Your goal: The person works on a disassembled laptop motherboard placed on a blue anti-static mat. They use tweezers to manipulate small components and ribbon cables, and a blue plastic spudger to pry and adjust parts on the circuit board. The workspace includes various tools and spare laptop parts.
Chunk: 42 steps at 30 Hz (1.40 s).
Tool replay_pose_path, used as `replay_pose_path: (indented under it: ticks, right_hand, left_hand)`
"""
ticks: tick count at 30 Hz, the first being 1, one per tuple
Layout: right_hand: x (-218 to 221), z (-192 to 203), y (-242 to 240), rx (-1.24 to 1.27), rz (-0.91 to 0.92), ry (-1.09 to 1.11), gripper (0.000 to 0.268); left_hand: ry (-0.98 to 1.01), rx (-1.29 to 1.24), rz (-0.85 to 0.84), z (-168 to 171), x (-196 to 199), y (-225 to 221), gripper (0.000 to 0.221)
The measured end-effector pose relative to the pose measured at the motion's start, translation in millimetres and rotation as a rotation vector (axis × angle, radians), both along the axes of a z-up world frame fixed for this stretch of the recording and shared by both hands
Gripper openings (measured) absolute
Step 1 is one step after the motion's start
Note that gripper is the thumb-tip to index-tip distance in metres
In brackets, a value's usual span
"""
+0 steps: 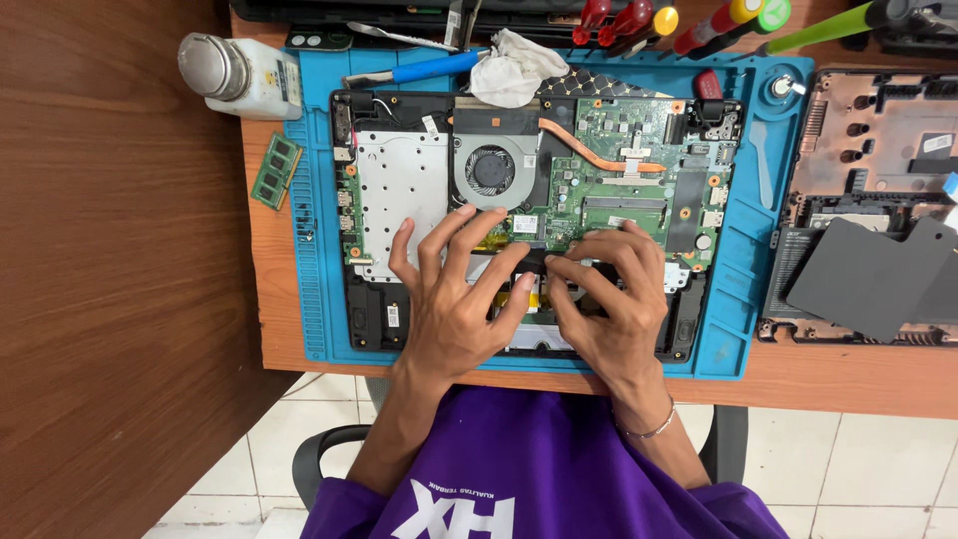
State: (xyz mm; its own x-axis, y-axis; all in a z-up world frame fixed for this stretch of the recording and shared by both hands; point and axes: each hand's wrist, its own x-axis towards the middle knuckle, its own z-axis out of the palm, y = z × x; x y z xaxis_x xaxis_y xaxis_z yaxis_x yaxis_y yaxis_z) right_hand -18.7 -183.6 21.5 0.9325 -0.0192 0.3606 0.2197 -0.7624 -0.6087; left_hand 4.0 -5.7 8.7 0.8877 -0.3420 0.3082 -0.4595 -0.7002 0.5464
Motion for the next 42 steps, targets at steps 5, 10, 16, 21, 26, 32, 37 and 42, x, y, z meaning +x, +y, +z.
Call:
replay_pose_path:
  ticks: [5,10,16,21,26,32,37,42]
  right_hand:
    - [-2.1,1.0,-1.4,0.02,-0.024,-0.021,0.022]
    - [-2.2,0.3,-2.2,0.032,-0.027,-0.026,0.022]
    - [-2.2,0.6,-2.2,0.026,-0.024,-0.018,0.021]
    - [-2.0,0.8,-2.5,0.02,-0.021,-0.024,0.02]
    - [-2.0,0.7,-2.2,0.022,-0.021,-0.019,0.02]
    - [-1.9,2.6,-1.7,0.027,-0.022,-0.022,0.02]
    - [-1.9,2.6,-1.8,0.025,-0.018,-0.022,0.02]
    - [-1.7,1.8,-2.3,0.033,-0.015,-0.022,0.02]
  left_hand:
    - [-0.007,0.017,-0.025,-2.4,-0.4,-0.5,0.023]
    - [0.014,0.031,0.006,-3.2,1.6,-1.3,0.018]
    - [0.036,0.025,0.036,-0.8,0.3,1.7,0.017]
    - [0.005,0.0,-0.033,0.0,1.0,-1.2,0.025]
    - [0.028,0.021,-0.015,1.3,1.6,-0.1,0.025]
    - [0.035,-0.006,-0.028,-1.3,3.0,3.0,0.029]
    - [-0.003,0.059,-0.077,-2.9,1.4,1.4,0.034]
    - [0.012,0.081,-0.028,-2.5,2.3,2.9,0.028]
